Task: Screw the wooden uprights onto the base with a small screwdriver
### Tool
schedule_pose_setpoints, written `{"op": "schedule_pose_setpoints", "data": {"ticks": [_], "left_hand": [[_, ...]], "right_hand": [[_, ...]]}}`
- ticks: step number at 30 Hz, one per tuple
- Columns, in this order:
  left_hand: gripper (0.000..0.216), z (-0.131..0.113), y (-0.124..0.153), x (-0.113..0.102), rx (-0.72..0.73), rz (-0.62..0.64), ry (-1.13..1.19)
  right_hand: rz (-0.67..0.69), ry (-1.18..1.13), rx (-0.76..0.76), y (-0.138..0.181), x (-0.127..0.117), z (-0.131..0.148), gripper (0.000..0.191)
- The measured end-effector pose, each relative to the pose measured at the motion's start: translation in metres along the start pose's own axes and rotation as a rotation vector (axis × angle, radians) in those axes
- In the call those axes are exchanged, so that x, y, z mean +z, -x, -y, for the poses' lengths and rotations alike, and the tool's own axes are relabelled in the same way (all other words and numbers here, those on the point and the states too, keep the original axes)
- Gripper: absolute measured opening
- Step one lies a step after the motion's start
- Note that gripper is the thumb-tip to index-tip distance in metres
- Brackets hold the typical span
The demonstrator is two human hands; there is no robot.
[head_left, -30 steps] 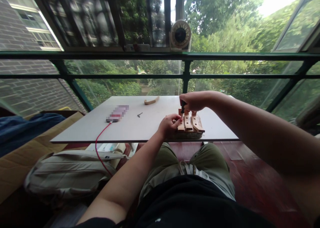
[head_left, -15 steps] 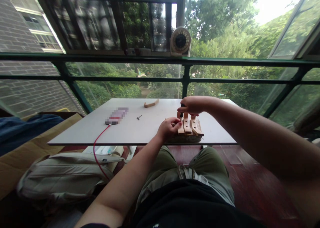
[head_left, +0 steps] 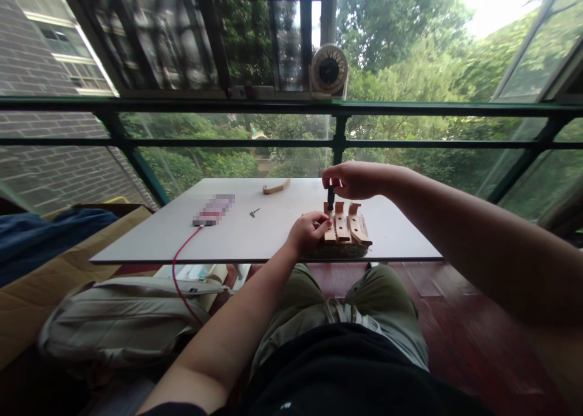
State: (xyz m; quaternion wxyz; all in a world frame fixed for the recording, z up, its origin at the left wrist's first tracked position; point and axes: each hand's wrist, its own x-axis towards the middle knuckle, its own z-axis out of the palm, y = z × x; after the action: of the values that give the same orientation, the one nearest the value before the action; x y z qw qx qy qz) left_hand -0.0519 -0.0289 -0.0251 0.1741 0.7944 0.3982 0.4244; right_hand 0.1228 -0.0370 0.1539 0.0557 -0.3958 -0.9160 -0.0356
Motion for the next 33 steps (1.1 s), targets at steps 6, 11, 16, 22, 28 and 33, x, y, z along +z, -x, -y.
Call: {"op": "schedule_pose_setpoints", "data": {"ticks": [6, 11, 16, 22, 28, 33], "left_hand": [[0.026, -0.0031, 0.0009, -0.0011, -0.012, -0.004, 0.015], [0.027, -0.0038, 0.0011, -0.0016, -0.017, -0.005, 0.016], [0.036, -0.0017, 0.0002, -0.0003, 0.018, -0.001, 0.052], [0.039, -0.0034, 0.0, -0.0004, 0.016, 0.003, 0.04], [0.04, -0.0062, 0.0002, -0.0006, 0.002, -0.002, 0.031], [0.039, -0.0087, 0.0002, -0.0015, 0.001, 0.001, 0.021]], "right_hand": [[0.019, 0.006, 0.006, -0.0007, -0.0026, 0.0017, 0.03], [0.018, 0.008, 0.004, -0.001, -0.0035, 0.0026, 0.029], [0.012, 0.013, -0.002, -0.0002, -0.0029, 0.001, 0.025], [0.005, 0.011, -0.001, -0.0003, -0.0017, -0.0016, 0.024], [0.006, 0.022, 0.0, 0.0002, -0.0008, -0.002, 0.02], [0.004, 0.029, 0.017, 0.0, 0.0007, -0.0031, 0.02]]}}
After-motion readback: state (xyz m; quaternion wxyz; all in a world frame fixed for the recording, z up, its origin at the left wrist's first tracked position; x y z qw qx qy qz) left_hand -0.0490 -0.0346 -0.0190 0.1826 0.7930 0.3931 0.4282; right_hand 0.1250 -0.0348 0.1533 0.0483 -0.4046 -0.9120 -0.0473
